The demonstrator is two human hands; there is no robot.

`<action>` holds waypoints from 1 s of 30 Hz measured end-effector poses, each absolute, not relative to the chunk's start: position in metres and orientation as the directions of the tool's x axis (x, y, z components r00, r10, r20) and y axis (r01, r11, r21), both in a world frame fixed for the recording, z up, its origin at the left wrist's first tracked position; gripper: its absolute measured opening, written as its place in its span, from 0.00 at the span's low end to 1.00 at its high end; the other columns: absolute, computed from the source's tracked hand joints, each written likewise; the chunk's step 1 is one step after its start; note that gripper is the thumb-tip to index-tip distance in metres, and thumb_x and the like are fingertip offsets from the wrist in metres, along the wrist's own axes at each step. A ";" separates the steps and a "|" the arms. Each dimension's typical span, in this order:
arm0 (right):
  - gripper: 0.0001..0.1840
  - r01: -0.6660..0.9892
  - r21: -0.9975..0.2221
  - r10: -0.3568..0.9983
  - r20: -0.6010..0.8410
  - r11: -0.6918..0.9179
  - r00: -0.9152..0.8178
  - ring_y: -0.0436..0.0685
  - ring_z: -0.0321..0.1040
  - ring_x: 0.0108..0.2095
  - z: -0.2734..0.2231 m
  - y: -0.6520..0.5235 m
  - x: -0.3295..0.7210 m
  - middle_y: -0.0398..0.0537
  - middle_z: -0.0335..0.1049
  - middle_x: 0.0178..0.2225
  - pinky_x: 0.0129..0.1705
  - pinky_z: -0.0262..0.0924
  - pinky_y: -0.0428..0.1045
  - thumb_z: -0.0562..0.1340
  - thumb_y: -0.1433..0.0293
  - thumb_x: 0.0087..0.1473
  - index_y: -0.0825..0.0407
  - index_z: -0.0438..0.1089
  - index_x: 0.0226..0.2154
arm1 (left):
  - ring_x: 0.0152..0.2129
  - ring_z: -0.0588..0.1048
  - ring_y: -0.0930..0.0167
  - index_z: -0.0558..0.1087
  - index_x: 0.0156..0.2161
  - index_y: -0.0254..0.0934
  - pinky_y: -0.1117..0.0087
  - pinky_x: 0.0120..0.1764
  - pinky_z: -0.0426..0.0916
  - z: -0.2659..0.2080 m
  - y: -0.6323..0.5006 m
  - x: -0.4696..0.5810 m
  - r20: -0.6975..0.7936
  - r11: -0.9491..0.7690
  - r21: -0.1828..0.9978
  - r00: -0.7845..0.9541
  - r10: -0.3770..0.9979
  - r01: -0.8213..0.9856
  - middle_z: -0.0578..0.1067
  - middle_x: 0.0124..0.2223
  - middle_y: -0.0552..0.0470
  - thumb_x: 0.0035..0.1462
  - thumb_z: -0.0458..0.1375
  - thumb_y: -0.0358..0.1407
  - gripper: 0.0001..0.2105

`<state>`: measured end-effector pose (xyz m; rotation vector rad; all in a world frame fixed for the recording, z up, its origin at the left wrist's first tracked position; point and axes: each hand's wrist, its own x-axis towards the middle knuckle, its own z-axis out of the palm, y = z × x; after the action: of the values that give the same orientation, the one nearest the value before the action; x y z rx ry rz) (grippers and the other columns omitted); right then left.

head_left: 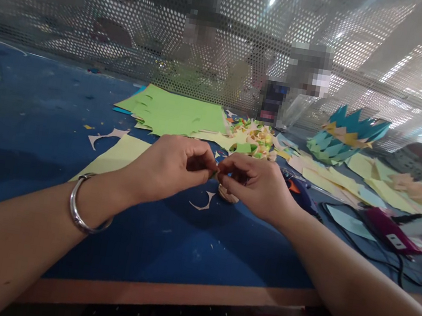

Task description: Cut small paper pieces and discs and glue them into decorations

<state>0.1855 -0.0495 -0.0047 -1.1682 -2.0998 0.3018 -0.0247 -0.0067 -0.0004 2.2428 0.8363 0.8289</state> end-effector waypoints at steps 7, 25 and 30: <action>0.05 0.648 -0.474 0.786 0.509 0.596 -0.351 0.46 0.62 0.25 -0.008 -0.045 0.187 0.39 0.71 0.26 0.30 0.55 0.44 0.63 0.78 0.55 0.54 0.74 0.31 | 0.30 0.78 0.70 0.80 0.37 0.37 0.71 0.33 0.67 -0.006 -0.008 -0.021 0.341 -0.587 0.696 0.528 0.778 0.414 0.82 0.32 0.53 0.57 0.62 0.37 0.07; 0.06 0.669 -0.533 0.854 0.375 0.518 -0.361 0.48 0.64 0.27 -0.007 -0.044 0.191 0.41 0.71 0.27 0.31 0.55 0.45 0.62 0.77 0.55 0.53 0.74 0.33 | 0.29 0.77 0.70 0.80 0.36 0.37 0.70 0.31 0.65 -0.003 -0.004 -0.020 0.242 -0.554 0.705 0.585 0.774 0.443 0.81 0.31 0.53 0.59 0.61 0.38 0.08; 0.04 0.670 -0.541 0.859 0.379 0.508 -0.345 0.48 0.61 0.24 -0.009 -0.043 0.189 0.39 0.68 0.24 0.29 0.53 0.45 0.62 0.76 0.55 0.53 0.73 0.31 | 0.26 0.74 0.72 0.79 0.34 0.37 0.70 0.31 0.63 -0.002 -0.010 -0.019 0.328 -0.643 0.614 0.593 0.736 0.458 0.78 0.29 0.55 0.59 0.59 0.34 0.07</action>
<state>0.1886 -0.0434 -0.0088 -1.2446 -2.1199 0.3858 -0.0190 -0.0096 -0.0020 2.3508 0.9500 0.7889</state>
